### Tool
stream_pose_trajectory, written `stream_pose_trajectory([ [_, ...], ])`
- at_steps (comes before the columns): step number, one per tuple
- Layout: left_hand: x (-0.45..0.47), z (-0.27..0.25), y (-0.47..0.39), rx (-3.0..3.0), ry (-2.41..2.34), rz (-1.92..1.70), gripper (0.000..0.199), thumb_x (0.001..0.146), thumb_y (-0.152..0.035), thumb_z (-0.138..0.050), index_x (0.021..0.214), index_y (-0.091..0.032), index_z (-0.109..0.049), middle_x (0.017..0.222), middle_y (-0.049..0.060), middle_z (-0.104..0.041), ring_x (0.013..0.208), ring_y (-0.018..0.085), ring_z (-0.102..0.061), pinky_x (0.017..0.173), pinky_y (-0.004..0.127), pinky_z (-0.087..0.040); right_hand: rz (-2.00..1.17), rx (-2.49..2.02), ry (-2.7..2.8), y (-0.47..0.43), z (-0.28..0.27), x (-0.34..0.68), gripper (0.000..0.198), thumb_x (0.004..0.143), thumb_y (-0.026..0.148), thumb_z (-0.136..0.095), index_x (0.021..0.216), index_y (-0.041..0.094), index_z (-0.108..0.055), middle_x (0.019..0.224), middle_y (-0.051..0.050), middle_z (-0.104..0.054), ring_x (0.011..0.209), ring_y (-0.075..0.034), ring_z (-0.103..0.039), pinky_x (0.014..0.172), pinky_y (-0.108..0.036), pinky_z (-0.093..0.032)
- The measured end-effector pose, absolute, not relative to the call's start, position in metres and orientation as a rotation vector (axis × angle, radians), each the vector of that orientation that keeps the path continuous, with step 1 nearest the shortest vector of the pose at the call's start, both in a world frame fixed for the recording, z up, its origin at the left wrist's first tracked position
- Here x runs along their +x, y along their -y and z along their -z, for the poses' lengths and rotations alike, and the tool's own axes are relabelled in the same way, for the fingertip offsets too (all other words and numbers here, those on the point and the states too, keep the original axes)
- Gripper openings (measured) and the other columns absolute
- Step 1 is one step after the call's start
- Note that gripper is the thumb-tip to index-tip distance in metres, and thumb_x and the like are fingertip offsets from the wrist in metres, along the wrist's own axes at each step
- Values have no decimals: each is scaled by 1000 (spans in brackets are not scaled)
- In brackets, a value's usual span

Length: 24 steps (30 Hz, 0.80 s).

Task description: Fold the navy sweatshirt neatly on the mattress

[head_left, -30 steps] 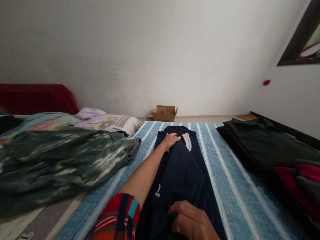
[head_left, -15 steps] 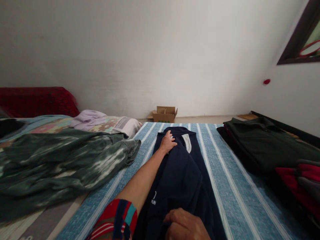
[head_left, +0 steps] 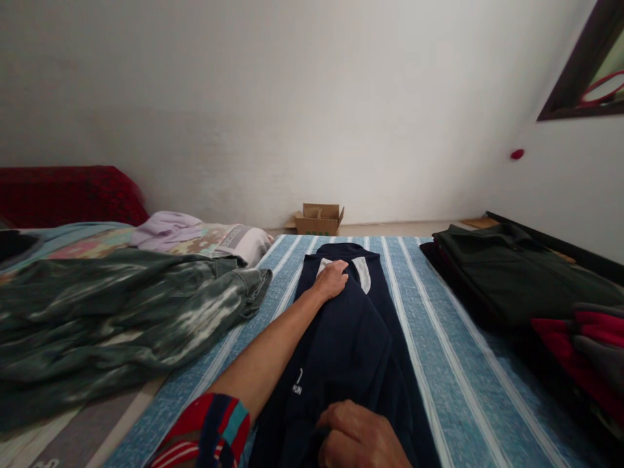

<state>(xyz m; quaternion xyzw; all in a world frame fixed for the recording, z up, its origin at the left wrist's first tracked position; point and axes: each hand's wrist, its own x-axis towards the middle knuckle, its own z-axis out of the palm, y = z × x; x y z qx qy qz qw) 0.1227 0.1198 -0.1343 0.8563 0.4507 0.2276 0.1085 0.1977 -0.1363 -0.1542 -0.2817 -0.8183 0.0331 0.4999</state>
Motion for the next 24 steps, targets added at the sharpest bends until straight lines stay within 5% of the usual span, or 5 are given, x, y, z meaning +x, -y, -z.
stream_pose_trajectory([
  [4,125,143,-118,2652,-1316,-495,20,84,-17,-44,97,-15,-59,105,9,-61,103,20,-56,95,33,-41,23,-735,2042,142,156,198,19,84,18,-42,66,20,-45,66,-1,-59,53,-13,-53,44,-23,-38],
  [10,126,145,-112,2719,-1396,-391,22,88,-20,-37,101,-17,-55,107,9,-58,102,20,-55,91,33,-43,197,-870,2082,159,154,190,21,87,19,-42,69,20,-51,80,-5,-64,82,-21,-61,68,-31,-53],
  [18,110,109,-79,2659,-1558,-244,20,81,-24,-47,91,-16,-62,101,9,-65,98,22,-59,84,29,-43,111,-968,2003,172,128,199,19,83,11,-42,91,17,-58,108,-12,-61,104,-22,-55,86,-34,-50],
  [24,73,92,-12,2497,-1765,-208,27,81,-36,-46,86,-18,-66,84,8,-68,80,22,-63,68,28,-43,-35,-1039,2153,182,130,194,17,76,7,-46,84,18,-57,104,-11,-60,101,-24,-54,86,-39,-47],
])
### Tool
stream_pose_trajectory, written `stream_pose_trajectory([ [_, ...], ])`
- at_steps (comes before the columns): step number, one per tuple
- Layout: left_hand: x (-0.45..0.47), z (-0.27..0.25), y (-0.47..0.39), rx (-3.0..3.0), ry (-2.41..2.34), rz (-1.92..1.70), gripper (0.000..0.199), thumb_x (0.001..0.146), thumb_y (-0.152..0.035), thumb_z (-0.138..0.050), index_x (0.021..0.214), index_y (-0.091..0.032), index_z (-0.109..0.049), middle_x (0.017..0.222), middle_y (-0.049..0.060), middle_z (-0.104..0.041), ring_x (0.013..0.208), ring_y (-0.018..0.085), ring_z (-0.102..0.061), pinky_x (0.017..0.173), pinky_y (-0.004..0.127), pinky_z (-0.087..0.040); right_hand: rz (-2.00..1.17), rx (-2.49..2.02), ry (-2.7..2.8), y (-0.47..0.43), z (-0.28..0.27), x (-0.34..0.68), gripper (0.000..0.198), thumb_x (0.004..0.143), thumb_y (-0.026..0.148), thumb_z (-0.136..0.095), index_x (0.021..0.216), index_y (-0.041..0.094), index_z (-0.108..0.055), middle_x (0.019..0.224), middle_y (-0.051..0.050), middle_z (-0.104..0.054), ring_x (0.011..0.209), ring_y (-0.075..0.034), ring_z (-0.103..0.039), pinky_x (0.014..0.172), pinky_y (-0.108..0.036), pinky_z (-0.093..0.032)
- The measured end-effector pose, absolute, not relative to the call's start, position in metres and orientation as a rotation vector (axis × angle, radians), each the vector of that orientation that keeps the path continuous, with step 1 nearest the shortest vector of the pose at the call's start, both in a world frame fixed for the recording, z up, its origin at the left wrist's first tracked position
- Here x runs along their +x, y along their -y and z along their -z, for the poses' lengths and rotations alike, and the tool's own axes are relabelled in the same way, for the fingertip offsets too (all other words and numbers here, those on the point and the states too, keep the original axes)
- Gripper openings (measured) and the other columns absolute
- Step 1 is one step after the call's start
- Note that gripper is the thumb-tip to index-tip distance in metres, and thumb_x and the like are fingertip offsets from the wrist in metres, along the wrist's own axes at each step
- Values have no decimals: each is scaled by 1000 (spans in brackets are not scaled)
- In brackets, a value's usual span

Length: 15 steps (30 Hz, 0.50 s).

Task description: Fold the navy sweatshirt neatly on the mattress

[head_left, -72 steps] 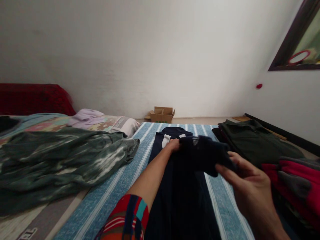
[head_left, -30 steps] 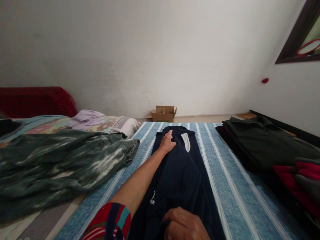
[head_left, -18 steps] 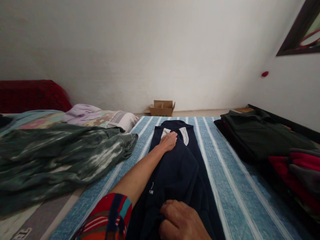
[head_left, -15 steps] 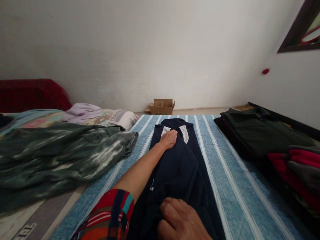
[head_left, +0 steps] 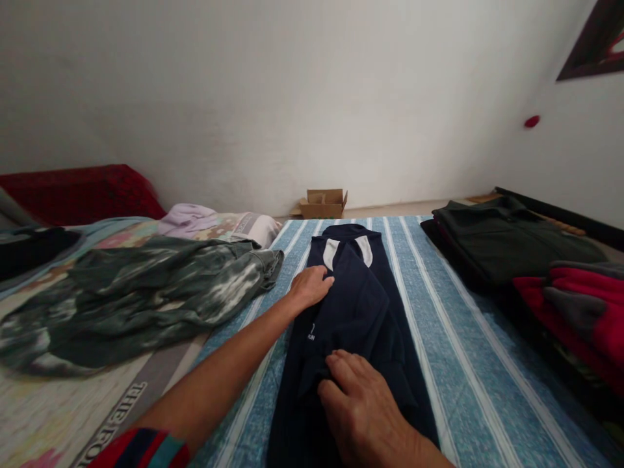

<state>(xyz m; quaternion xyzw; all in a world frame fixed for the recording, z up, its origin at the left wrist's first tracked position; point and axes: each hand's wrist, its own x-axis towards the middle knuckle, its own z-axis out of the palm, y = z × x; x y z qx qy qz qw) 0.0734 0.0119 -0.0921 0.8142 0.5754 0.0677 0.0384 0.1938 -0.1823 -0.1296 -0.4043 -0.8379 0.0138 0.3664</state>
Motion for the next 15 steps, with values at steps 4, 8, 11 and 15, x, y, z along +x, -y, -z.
stream_pose_trajectory([
  [4,58,92,23,2340,-1769,-220,29,79,-43,-50,80,-19,-67,76,6,-67,72,20,-62,61,26,-40,-247,-942,2299,194,112,202,7,78,13,-51,79,19,-55,99,-8,-59,92,-21,-55,80,-35,-47],
  [8,55,97,40,2241,-1749,-228,27,77,-42,-53,74,-18,-66,69,4,-65,66,18,-60,56,24,-37,-352,-852,2285,197,95,214,8,85,18,-47,82,18,-55,83,-5,-60,77,-16,-55,70,-30,-45],
  [11,57,101,47,2139,-1774,-261,28,76,-43,-55,78,-17,-65,67,4,-65,66,19,-61,55,25,-37,-315,-905,2163,182,91,220,14,86,13,-42,86,17,-56,76,-4,-60,72,-15,-55,67,-28,-44],
  [15,60,109,53,2032,-1782,-360,40,74,-44,-58,99,-13,-62,75,6,-67,74,21,-63,60,26,-42,-242,-1087,2051,147,98,226,17,87,16,-43,90,17,-60,91,-8,-63,89,-18,-57,81,-31,-45],
])
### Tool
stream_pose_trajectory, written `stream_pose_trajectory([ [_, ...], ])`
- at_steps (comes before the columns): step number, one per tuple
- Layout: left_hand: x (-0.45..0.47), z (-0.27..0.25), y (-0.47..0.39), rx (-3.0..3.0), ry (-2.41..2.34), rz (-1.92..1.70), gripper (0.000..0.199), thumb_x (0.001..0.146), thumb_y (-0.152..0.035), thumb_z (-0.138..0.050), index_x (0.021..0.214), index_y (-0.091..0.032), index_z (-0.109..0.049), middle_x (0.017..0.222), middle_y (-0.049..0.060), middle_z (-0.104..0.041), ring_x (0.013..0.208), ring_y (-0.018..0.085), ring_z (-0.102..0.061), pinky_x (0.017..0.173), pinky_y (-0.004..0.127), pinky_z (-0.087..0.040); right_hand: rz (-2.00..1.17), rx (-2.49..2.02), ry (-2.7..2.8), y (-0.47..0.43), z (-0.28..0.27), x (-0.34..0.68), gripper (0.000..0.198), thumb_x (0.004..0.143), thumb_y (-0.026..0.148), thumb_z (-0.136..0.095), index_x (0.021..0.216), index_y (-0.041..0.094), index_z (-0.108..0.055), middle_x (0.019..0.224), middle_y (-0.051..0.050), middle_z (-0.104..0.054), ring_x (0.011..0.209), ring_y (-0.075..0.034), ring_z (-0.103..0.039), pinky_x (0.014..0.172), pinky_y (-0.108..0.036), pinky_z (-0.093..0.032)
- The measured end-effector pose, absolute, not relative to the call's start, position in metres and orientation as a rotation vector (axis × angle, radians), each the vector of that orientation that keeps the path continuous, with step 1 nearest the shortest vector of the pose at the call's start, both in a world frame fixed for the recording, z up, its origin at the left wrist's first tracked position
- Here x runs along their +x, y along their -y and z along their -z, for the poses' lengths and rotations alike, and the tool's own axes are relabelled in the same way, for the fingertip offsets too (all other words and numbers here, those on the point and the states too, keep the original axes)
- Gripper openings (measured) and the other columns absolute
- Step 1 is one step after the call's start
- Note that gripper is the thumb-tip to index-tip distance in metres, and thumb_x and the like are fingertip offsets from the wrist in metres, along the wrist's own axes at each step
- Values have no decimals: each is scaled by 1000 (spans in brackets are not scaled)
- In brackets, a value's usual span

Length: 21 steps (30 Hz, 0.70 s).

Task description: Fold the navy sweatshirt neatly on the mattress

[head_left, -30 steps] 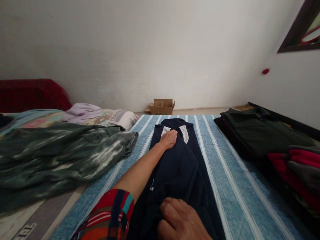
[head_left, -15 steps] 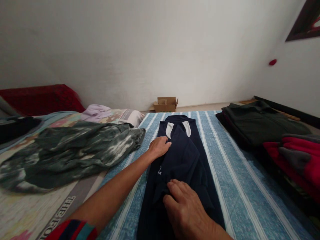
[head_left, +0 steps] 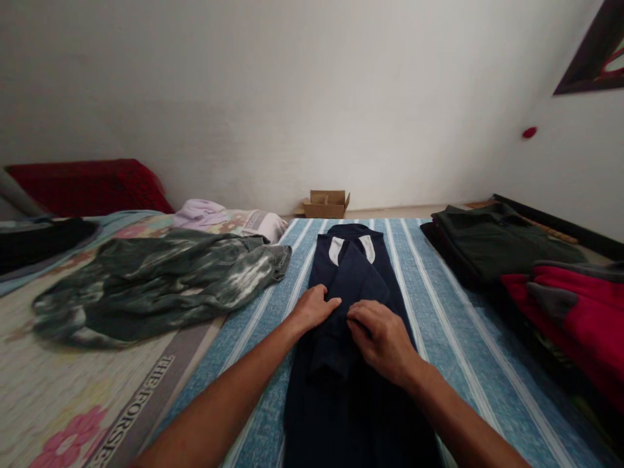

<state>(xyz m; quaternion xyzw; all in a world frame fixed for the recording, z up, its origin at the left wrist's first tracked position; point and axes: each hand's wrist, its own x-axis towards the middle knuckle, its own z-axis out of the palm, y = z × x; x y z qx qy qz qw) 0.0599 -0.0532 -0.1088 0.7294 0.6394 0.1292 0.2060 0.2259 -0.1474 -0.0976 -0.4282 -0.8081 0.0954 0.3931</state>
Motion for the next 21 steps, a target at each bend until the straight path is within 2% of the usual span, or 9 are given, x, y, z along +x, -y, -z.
stream_pose_trajectory([
  [2,61,113,55,1988,-1770,-447,42,72,-36,-62,105,-11,-60,85,8,-68,80,21,-64,65,26,-44,-237,-1220,2076,135,107,228,20,87,25,-48,99,16,-62,106,-11,-61,104,-22,-55,90,-35,-43],
  [5,61,119,56,1895,-1737,-621,38,72,-22,-63,107,-12,-58,98,9,-67,88,19,-63,73,25,-47,-315,-1444,2131,129,125,232,41,85,38,-52,115,11,-58,123,-18,-53,118,-28,-47,98,-40,-39],
  [8,61,125,58,1901,-1712,-745,37,74,-19,-61,111,-15,-56,100,7,-67,91,19,-63,77,26,-48,-410,-1534,2119,131,139,237,55,87,47,-46,124,7,-53,133,-21,-45,126,-30,-39,104,-42,-33],
  [13,58,132,63,2123,-1673,-698,44,78,-17,-58,121,-19,-51,100,7,-68,94,22,-63,82,31,-48,-486,-1528,2120,134,141,239,73,83,63,-42,131,9,-47,137,-21,-41,130,-32,-33,106,-44,-29],
  [18,58,122,60,1985,-1637,-883,40,77,-20,-60,117,-21,-54,107,5,-66,98,20,-62,83,29,-49,-561,-1471,2159,135,138,242,79,79,68,-45,135,12,-43,142,-19,-34,133,-34,-25,107,-48,-25],
  [21,59,118,59,1942,-1649,-782,41,74,-21,-62,115,-17,-56,109,8,-65,99,22,-61,82,29,-49,-607,-1467,2166,136,137,245,80,79,68,-44,136,13,-41,143,-19,-32,133,-33,-25,107,-48,-23],
])
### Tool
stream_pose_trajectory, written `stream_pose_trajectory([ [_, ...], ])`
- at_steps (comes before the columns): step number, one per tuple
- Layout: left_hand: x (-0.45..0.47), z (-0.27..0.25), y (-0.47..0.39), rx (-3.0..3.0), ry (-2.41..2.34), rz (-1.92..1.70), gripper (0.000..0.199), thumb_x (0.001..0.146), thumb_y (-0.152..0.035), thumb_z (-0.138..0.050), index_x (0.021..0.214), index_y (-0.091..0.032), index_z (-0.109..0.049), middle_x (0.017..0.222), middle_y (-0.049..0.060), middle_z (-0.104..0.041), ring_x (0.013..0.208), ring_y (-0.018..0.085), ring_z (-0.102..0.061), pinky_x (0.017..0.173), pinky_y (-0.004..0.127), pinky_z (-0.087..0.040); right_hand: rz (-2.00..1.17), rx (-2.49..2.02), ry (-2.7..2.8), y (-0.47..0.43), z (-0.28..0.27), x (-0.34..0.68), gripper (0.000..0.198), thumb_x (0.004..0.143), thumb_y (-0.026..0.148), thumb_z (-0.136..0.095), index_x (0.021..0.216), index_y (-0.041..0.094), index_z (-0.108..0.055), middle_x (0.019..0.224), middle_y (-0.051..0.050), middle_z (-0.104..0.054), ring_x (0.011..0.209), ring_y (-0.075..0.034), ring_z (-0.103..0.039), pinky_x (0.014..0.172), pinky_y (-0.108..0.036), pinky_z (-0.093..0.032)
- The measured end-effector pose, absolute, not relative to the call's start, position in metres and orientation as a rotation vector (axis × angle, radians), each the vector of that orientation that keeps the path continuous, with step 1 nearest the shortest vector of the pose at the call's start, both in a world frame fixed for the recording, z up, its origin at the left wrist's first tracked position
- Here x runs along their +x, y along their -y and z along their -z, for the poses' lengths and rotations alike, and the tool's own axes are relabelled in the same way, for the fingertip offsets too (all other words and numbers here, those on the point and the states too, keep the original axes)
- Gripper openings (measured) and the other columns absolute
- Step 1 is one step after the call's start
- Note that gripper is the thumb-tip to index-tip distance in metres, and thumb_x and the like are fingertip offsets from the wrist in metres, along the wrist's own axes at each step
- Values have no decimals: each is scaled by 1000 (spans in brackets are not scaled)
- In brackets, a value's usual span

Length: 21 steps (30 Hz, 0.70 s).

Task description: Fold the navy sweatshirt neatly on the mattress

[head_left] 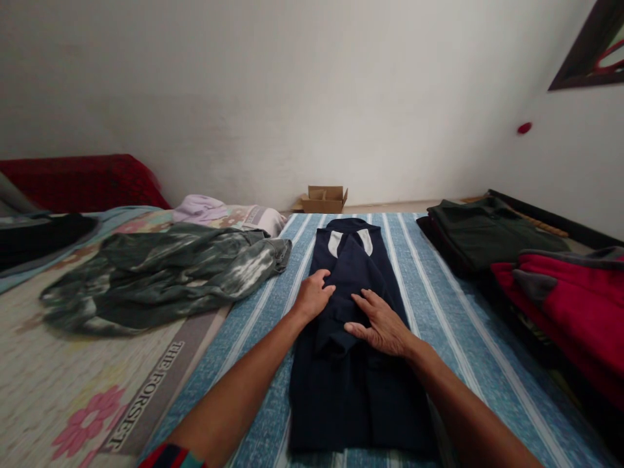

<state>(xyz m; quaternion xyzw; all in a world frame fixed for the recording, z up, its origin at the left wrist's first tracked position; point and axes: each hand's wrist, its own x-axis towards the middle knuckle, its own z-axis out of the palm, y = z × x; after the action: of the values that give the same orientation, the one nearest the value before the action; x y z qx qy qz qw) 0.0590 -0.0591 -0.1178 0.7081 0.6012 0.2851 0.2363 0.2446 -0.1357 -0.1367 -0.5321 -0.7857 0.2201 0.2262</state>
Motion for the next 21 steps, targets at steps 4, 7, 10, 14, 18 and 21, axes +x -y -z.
stream_pose_trajectory([
  [4,53,120,71,1816,-1644,-690,49,73,-33,-65,116,-11,-56,108,13,-65,97,23,-62,79,29,-49,-676,-1466,2145,137,134,248,82,78,69,-45,137,12,-39,143,-20,-33,134,-33,-25,108,-47,-23],
  [7,47,121,85,1654,-1559,-732,51,73,-41,-65,115,-14,-56,98,9,-68,86,21,-65,66,25,-50,-704,-1416,2113,140,132,250,79,78,66,-49,135,13,-42,142,-18,-34,133,-30,-27,107,-44,-25],
  [10,46,121,95,1515,-1532,-724,52,74,-38,-65,118,-15,-53,90,6,-70,74,18,-65,56,23,-49,-696,-1328,2043,142,132,251,67,79,59,-53,128,15,-49,136,-16,-42,127,-27,-37,105,-41,-30],
  [14,52,124,98,1471,-1614,-801,48,74,-24,-63,119,-13,-52,95,7,-69,81,17,-66,65,24,-51,-688,-1186,1967,144,133,252,49,81,50,-55,119,18,-53,118,-9,-55,112,-20,-50,96,-34,-39],
  [18,55,130,98,1536,-1672,-919,45,72,-16,-63,116,-12,-55,107,11,-66,94,19,-63,77,26,-51,-653,-1281,2018,144,138,252,44,81,50,-56,112,19,-59,126,-11,-50,121,-24,-44,101,-38,-34],
  [21,53,133,100,1557,-1617,-958,47,73,-15,-62,119,-11,-53,107,11,-66,94,19,-64,77,26,-51,-622,-1342,2047,145,141,251,48,81,52,-55,114,18,-59,131,-13,-47,124,-26,-40,103,-40,-32],
])
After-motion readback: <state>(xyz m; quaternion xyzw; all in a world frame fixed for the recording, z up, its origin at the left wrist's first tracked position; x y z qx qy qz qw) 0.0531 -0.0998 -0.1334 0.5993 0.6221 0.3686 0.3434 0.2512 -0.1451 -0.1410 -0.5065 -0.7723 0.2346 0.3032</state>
